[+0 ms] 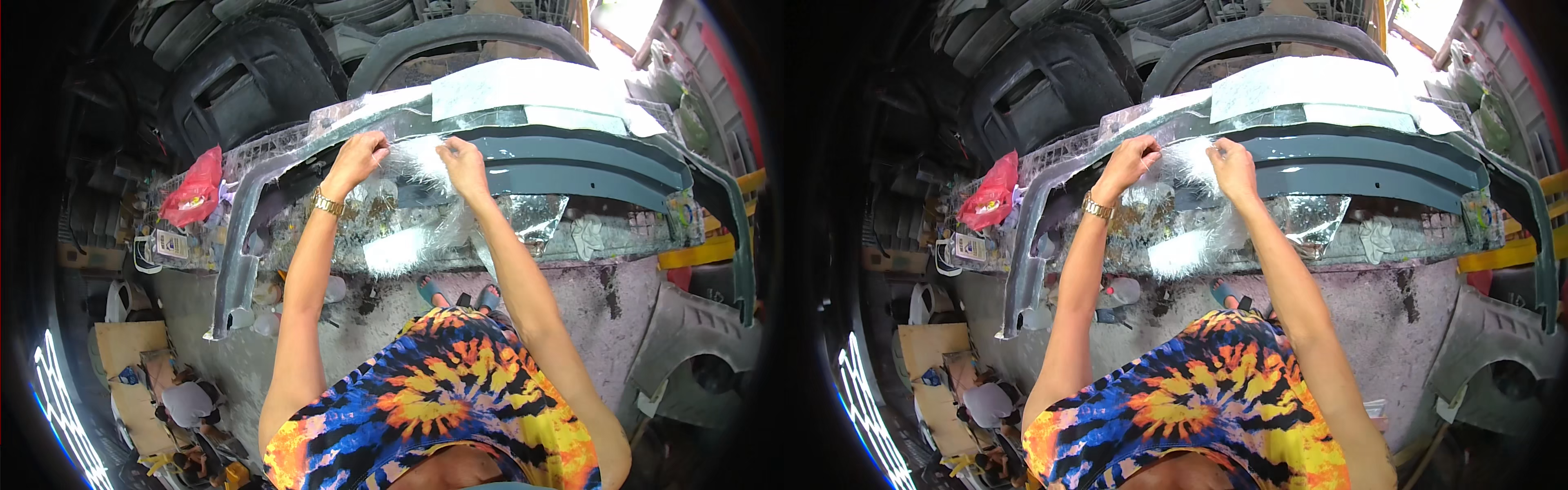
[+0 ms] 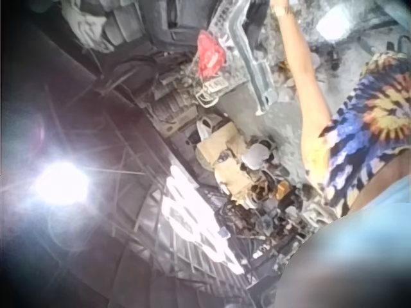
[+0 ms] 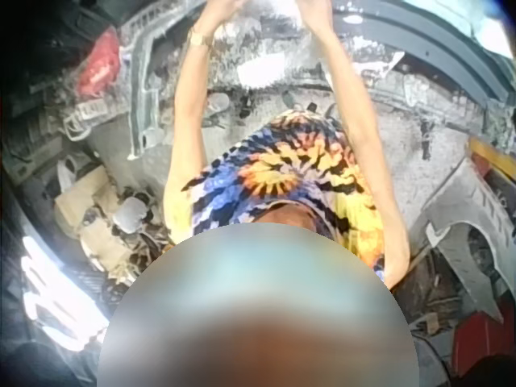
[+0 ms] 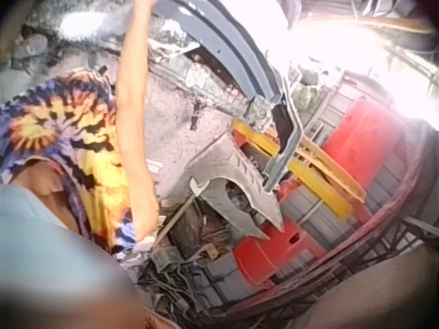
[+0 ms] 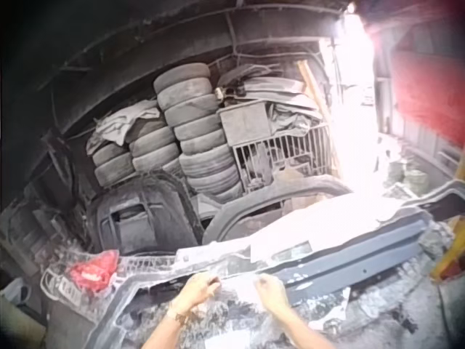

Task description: Applying fiberglass sheets and adhesive material to repair a car bumper.

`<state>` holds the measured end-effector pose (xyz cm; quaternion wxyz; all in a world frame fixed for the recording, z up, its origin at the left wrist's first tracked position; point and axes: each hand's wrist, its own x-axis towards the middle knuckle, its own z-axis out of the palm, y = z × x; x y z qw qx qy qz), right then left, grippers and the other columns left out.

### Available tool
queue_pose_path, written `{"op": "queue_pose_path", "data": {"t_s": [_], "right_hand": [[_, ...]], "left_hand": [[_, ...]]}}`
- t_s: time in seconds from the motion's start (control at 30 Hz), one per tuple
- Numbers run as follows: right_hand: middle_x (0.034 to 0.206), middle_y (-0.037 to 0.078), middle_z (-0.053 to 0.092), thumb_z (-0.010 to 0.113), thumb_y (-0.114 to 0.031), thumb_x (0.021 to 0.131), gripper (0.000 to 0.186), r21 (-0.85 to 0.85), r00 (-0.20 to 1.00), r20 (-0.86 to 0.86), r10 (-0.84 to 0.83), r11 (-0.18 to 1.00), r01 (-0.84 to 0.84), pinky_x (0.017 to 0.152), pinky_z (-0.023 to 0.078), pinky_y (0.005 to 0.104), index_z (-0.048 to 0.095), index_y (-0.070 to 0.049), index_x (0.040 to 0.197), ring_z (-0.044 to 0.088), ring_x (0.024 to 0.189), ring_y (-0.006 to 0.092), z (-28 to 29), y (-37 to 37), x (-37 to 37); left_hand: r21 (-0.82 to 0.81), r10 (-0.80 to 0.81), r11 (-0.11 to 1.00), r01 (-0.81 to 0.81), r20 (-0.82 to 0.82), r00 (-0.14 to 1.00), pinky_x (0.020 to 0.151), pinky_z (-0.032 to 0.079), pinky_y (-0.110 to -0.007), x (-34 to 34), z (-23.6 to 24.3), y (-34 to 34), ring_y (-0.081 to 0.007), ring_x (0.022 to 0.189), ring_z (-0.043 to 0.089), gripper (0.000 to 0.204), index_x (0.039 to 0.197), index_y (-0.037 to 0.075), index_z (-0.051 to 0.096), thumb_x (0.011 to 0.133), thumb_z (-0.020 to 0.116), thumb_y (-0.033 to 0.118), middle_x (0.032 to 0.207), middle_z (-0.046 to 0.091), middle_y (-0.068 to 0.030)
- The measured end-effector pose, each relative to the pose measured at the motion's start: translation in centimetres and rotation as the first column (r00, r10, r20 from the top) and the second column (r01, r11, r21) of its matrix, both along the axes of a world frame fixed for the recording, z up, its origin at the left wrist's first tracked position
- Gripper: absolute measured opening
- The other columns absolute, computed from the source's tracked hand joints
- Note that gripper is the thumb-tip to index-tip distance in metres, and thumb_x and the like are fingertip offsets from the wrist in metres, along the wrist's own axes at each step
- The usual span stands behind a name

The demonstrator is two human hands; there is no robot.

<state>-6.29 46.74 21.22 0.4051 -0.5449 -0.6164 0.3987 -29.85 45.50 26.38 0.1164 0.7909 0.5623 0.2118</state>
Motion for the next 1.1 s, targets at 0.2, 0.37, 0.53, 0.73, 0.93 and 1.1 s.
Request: {"op": "queue_pose_path", "data": {"t_s": [0.2,0.37,0.53,0.73,0.93,1.1], "right_hand": [[0.087,0.022,0.068,0.063,-0.027,0.089,0.021,-0.04,0.992,0.122,-0.028,0.999,0.033,0.077,0.05,0.0492,0.067,-0.007,0.091,0.063,0.089,0.044,0.1,0.2,-2.1],[0.096,0.02,0.069,0.064,-0.027,0.088,0.024,-0.01,0.978,0.194,-0.077,0.997,0.08,0.081,0.05,0.0479,0.067,-0.006,0.1,0.065,0.093,0.0416,1.2,-0.8,-0.9],[0.099,0.017,0.07,0.066,-0.024,0.088,0.026,0.028,0.999,0.047,-0.026,0.999,0.025,0.081,0.05,0.0417,0.066,-0.006,0.107,0.066,0.091,0.0334,1.8,-5.0,3.0],[0.093,0.013,0.071,0.065,-0.022,0.09,0.024,-0.107,0.996,0.029,0.085,0.991,-0.081,0.078,0.05,0.0357,0.068,-0.004,0.105,0.065,0.083,0.0233,1.5,-8.5,3.5],[0.094,0.019,0.07,0.063,-0.021,0.091,0.02,-0.146,0.993,0.031,0.115,0.983,-0.109,0.079,0.051,0.0407,0.067,-0.005,0.101,0.067,0.091,0.0353,1.6,-9.8,3.6],[0.093,0.016,0.07,0.063,-0.021,0.09,0.018,-0.111,0.989,0.003,0.15,0.983,-0.149,0.077,0.051,0.0405,0.067,-0.006,0.101,0.067,0.089,0.0346,0.3,-10.7,3.0]], "left_hand": [[0.062,0.023,0.998,-0.012,-0.194,0.981,0.075,0.048,-0.045,-0.1,-0.7,0.9,-0.0357,0.086,0.063,0.011,0.083,0.002,0.06,0.081,0.066,0.011,0.084,0.065,-0.0159],[0.053,0.039,0.998,-0.024,-0.296,0.954,0.078,0.047,-0.046,0.6,-0.4,0.8,-0.034,0.091,0.061,0.015,0.092,0.006,0.059,0.08,0.067,0.01,0.091,0.063,-0.0145],[0.202,-0.122,0.958,0.203,-0.354,0.927,0.096,0.04,-0.042,2.0,0.6,0.6,-0.0287,0.121,0.049,0.042,0.115,0.014,0.054,0.078,0.072,0.011,0.134,0.049,-0.0087],[0.109,-0.402,0.831,0.545,-0.56,0.725,0.112,0.033,-0.043,2.6,-0.8,3.2,-0.0262,0.139,0.034,0.017,0.104,0.016,0.058,0.087,0.054,0.013,0.155,0.031,-0.0056],[0.132,-0.399,0.808,0.574,-0.595,0.698,0.112,0.033,-0.041,2.4,-1.3,3.9,-0.0272,0.14,0.032,0.016,0.097,0.013,0.053,0.082,0.058,0.008,0.157,0.027,-0.0057],[0.072,-0.425,0.823,0.564,-0.582,0.694,0.112,0.033,-0.042,1.6,-1.1,4.3,-0.0279,0.141,0.031,0.033,0.105,0.015,0.054,0.076,0.065,0.005,0.158,0.024,-0.0066]]}}
